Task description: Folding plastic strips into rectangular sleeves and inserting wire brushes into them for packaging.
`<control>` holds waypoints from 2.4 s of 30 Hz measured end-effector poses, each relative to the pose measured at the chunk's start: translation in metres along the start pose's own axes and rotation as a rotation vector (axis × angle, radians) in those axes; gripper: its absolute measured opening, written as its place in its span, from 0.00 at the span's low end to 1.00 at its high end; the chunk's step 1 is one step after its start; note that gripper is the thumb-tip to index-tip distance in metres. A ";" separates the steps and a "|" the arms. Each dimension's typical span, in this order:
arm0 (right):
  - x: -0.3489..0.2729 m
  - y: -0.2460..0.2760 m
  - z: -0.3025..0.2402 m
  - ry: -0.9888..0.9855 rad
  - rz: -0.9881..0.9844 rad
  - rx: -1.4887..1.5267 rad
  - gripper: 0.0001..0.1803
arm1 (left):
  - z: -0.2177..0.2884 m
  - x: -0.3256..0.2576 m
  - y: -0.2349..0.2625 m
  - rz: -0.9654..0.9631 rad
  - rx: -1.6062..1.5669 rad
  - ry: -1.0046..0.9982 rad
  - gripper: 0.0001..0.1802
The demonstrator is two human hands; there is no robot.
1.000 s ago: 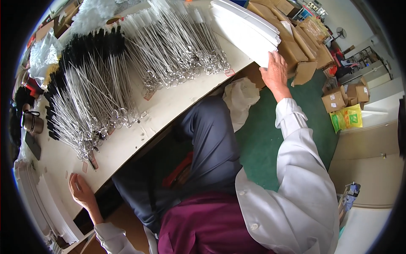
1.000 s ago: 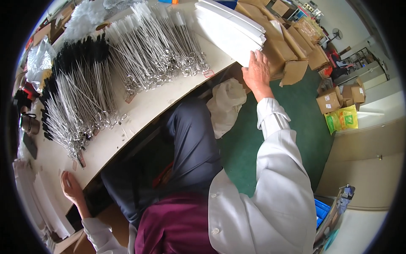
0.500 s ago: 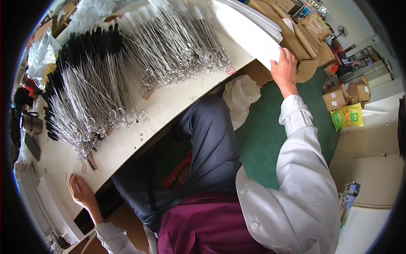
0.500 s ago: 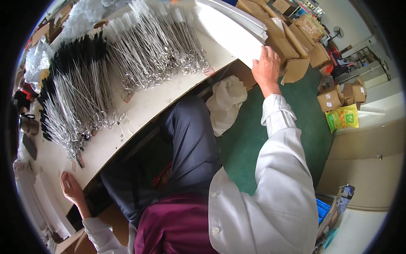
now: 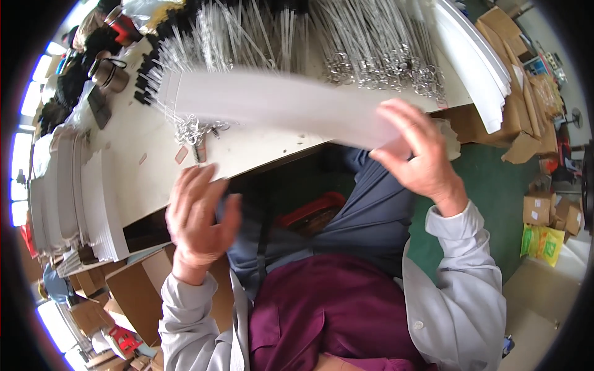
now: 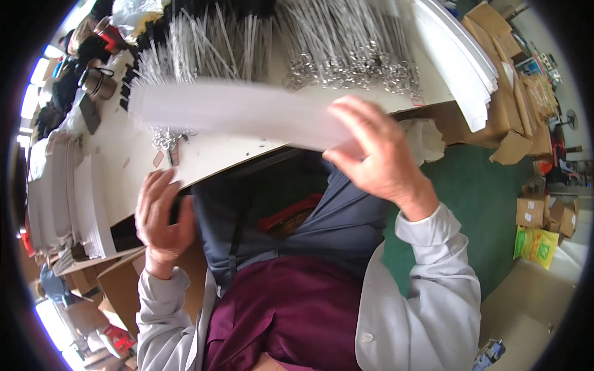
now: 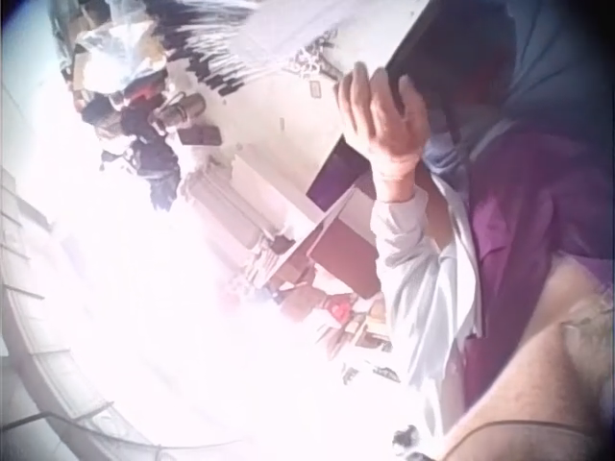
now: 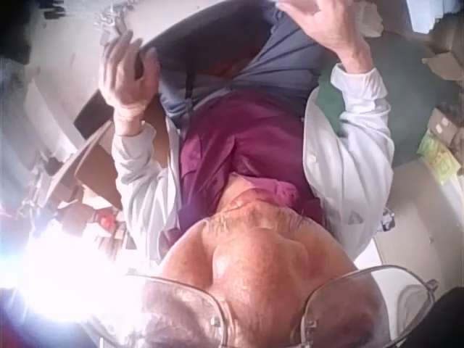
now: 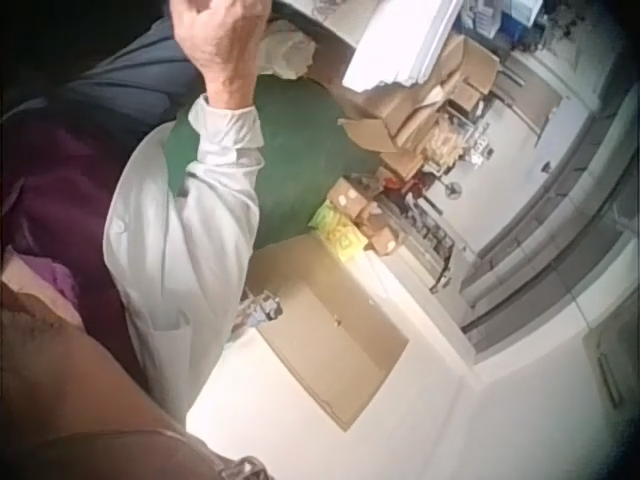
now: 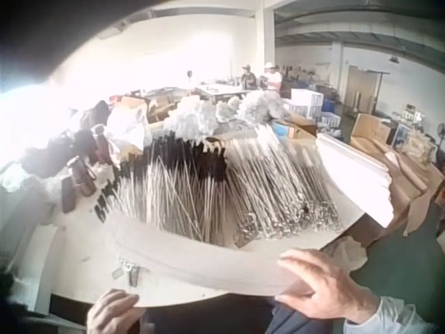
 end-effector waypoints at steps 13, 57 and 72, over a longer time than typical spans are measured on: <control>0.009 -0.090 -0.048 0.252 -0.243 0.091 0.36 | 0.009 0.018 -0.072 -0.397 -0.171 0.098 0.42; -0.008 -0.110 -0.025 -1.031 -0.627 1.390 0.21 | -0.001 -0.010 -0.085 -0.298 -0.015 -0.013 0.34; 0.011 -0.110 -0.069 0.244 -0.238 -0.106 0.33 | 0.002 0.004 -0.087 -0.389 -0.187 0.138 0.33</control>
Point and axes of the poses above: each hand's wrist, its own x-axis towards the middle knuckle, its own y-axis out of the back of the hand, z = x × y, the point moved 3 cm from there along x, towards the middle knuckle, and after that the axes turned 6 degrees about -y, right-handed, at the moved point
